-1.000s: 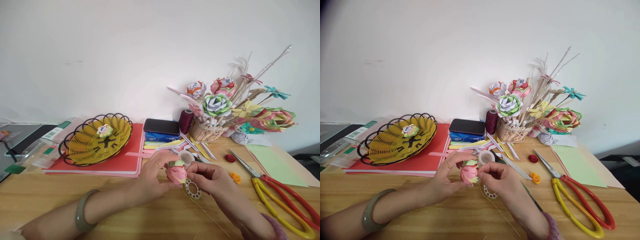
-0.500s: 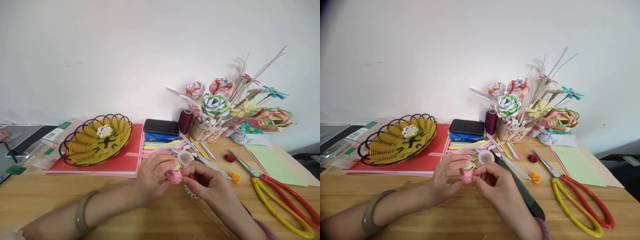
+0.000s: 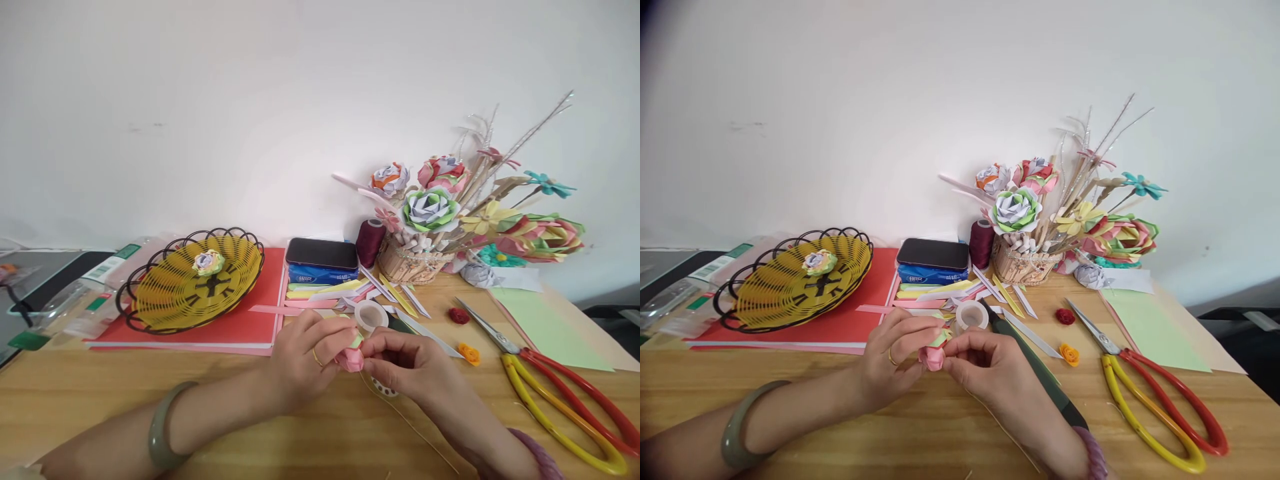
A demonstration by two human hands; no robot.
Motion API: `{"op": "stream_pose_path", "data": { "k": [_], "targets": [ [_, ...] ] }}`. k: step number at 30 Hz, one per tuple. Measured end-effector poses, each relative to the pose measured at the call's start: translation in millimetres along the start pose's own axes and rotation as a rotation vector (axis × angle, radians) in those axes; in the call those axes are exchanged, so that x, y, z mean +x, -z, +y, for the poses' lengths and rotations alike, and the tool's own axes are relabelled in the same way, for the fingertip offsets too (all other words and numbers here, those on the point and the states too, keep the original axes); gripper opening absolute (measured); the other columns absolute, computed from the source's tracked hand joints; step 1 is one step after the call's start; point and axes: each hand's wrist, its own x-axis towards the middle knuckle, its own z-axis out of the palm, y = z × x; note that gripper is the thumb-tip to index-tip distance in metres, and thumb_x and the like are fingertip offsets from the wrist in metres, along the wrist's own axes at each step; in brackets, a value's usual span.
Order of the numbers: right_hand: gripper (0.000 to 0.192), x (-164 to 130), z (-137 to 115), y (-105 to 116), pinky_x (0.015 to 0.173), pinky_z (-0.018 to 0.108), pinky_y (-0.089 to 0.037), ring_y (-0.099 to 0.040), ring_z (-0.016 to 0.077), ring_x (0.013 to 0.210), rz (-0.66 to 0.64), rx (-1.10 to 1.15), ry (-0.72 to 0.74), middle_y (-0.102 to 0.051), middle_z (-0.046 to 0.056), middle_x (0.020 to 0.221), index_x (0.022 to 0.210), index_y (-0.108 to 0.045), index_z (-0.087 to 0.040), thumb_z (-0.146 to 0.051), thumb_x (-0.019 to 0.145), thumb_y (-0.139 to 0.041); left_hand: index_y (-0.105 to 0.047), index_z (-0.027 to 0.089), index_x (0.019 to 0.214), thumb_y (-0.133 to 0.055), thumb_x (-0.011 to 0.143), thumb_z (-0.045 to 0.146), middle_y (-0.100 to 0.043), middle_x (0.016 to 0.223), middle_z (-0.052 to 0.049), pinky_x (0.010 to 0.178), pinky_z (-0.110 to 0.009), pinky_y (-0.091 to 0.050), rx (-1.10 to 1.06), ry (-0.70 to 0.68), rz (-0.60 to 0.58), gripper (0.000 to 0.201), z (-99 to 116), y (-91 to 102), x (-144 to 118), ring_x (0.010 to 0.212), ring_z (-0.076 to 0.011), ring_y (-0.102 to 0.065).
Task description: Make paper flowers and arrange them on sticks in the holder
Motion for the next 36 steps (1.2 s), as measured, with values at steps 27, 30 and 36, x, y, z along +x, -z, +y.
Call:
{"op": "stream_pose_path", "data": {
  "k": [27, 30, 36],
  "targets": [
    [0.017, -2, -1, 13, 0.052, 0.023, -0.032, -0.042, 0.0097, 0.056, -0.042, -0.086, 0.001, -0.054, -0.002, 0.063, 0.068, -0.067, -0.018, -0.033, 0.073, -0.06, -0.026, 0.03, 0.136, -0.066, 0.068, 0.049, -0.046, 0.13, -0.011, 0.074, -0.032, -0.051, -0.39, 0.49, -0.477, 0.081, 0, 8.3, 4, 0.106, -0.0234, -0.053],
    [0.015, -2, 1, 15, 0.053, 0.023, -0.034, -0.044, 0.011, 0.057, -0.038, -0.105, 0.038, -0.055, -0.002, 0.063, 0.067, -0.067, -0.02, -0.032, 0.074, -0.06, -0.033, 0.03, 0.134, -0.059, 0.072, 0.051, -0.046, 0.131, -0.01, 0.07, -0.029, -0.05, -0.611, 0.658, -0.519, 0.07, 1, 13.5, 11, 0.096, -0.0206, -0.056],
    [0.014, -3, -1, 13, 0.055, 0.024, -0.035, -0.046, 0.0117, 0.06, -0.012, -0.15, 0.072, -0.056, -0.002, 0.065, 0.066, -0.067, -0.021, -0.031, 0.073, -0.061, -0.044, 0.026, 0.126, -0.061, 0.075, 0.043, -0.054, 0.122, -0.009, 0.07, -0.029, -0.049, -0.926, 0.889, -0.494, 0.056, 3, 9.7, 12, 0.088, -0.0184, -0.06]
  ]
}}
